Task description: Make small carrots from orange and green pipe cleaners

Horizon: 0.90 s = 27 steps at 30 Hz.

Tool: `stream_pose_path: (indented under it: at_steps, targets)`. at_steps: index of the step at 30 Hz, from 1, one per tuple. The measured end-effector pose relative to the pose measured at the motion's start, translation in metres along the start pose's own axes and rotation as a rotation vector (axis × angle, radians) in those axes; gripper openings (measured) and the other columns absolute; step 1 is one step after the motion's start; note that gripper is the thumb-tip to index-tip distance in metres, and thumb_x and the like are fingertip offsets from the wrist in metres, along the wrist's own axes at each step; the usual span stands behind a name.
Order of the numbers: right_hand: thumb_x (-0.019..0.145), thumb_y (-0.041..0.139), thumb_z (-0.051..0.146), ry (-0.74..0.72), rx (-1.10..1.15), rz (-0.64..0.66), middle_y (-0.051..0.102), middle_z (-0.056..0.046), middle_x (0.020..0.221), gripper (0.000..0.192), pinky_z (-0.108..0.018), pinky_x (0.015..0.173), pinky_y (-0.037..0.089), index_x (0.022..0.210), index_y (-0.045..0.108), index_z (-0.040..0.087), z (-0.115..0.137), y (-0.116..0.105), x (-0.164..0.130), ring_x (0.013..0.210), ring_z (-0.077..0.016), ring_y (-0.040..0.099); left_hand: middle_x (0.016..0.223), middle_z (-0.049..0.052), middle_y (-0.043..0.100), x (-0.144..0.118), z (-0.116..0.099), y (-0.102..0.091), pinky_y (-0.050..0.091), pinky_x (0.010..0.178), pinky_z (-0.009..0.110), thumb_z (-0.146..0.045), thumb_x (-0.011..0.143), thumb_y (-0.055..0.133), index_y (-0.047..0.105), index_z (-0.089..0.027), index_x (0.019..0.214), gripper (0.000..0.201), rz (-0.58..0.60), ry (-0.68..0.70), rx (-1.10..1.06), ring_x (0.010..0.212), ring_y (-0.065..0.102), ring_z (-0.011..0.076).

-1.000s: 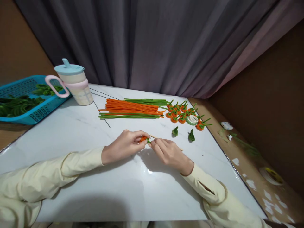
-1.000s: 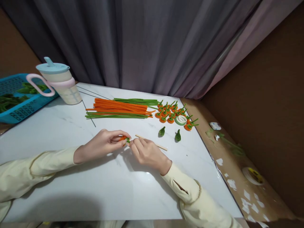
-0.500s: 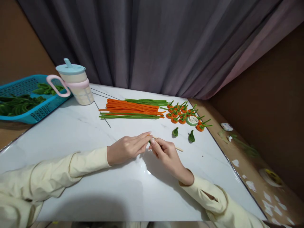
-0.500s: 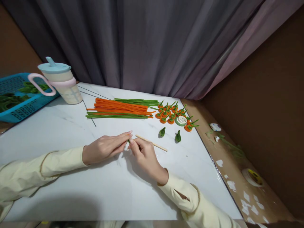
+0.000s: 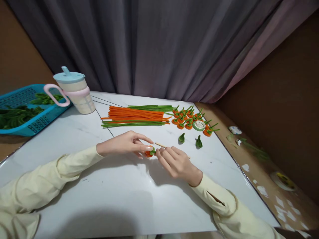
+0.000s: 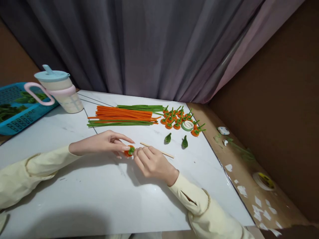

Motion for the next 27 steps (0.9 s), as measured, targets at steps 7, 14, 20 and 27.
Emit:
stream_pose_path:
  at_steps: [7,14,20,27]
  targets:
    - [0.091,0.048,0.018,0.32,0.5,-0.178,0.063,-0.01,0.092,0.03,-0.029,0.062,0.049,0.12,0.044,0.013,0.0,0.001,-0.002,0.076,-0.0166,0.059,0.084,0.003,0.074,0.0,0.002,0.012,0.051,0.066,0.02,-0.025,0.078,0.064,0.069,-0.018,0.105,0.027,-0.062,0.081,0.033,0.075,0.066,0.0142]
    - [0.094,0.042,0.032,0.972,1.1,-0.1,0.055,-0.001,0.073,0.021,-0.023,0.055,0.043,0.082,0.052,0.018,-0.011,0.006,-0.005,0.061,-0.0107,0.052,0.089,0.006,0.074,0.0,0.0,0.01,0.051,0.068,0.023,-0.027,0.08,0.062,0.066,-0.018,0.108,0.029,-0.106,0.074,-0.015,0.082,0.068,0.018]
    - [0.093,0.042,0.035,1.025,1.175,0.108,0.046,0.004,0.057,0.027,-0.02,0.047,0.032,0.074,0.051,0.017,-0.007,0.017,-0.006,0.049,-0.0083,0.04,0.091,0.006,0.073,0.003,0.004,0.017,0.053,0.069,0.022,-0.027,0.081,0.063,0.066,-0.017,0.105,0.026,-0.146,0.06,-0.121,0.081,0.067,0.0166]
    - [0.089,0.048,0.027,0.926,0.998,0.083,0.053,0.002,0.069,0.009,-0.021,0.05,0.037,0.088,0.048,0.017,-0.002,0.029,-0.012,0.055,-0.0102,0.047,0.098,0.009,0.072,0.016,0.037,0.02,0.054,0.085,0.03,-0.027,0.079,0.067,0.066,-0.013,0.102,0.027,-0.116,-0.041,-0.504,0.089,0.069,0.0195]
Point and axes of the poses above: each hand's wrist, its own x-axis towards the middle knuckle, its own y-axis out of the palm, z = x × y, the point moved 2 cm from there along x, towards the middle knuckle
